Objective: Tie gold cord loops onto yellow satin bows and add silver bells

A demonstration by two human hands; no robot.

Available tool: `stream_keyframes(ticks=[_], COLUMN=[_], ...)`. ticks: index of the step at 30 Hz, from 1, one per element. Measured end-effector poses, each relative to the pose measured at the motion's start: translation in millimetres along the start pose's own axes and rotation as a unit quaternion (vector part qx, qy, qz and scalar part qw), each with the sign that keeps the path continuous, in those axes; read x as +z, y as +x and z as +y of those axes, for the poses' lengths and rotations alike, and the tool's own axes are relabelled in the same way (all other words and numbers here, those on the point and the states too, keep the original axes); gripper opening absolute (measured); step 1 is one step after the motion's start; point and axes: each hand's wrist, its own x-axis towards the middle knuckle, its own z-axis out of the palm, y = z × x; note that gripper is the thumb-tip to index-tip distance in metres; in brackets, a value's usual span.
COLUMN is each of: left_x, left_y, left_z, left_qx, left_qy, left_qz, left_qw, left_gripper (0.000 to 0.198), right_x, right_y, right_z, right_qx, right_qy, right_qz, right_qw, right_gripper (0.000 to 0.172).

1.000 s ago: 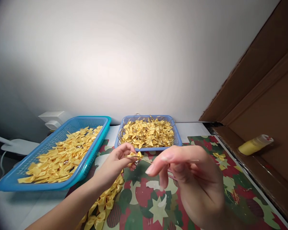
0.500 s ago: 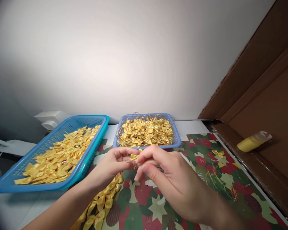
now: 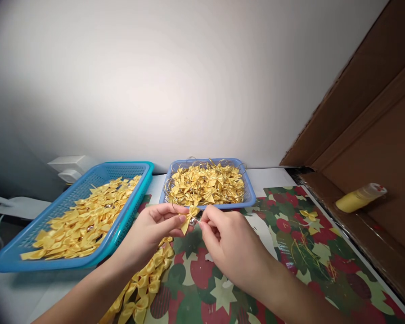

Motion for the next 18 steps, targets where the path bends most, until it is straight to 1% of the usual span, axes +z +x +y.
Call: stream_keyframes(ticks=[5,10,18], left_x=[-2.0,-2.5,-0.5], left_y=[0.5,0.8,-1.4], left_z=[-4.4,-7.8,-8.0], left_qx=[0.026,0.054,0.073], left_qy=[0.012,0.036,0.062], left_qz=[-0.004,0.009,0.018], left_qw=[1.000,0.998,0.995], left_gripper=[0.020,0.019,0.018], right_x=[1.2,3.3,3.7], right_y=[-1.3,-2.3,-3.2], right_z=[-0.1,-1.2,-3.0], right_qx=[0.007,0.005,-0.004], right_qy=[-0.015,-0.030,-0.027], right_qz=[-0.003,0.002,0.008], right_qw=[1.000,1.000,1.000], right_gripper=[0.020,0.020,0.021])
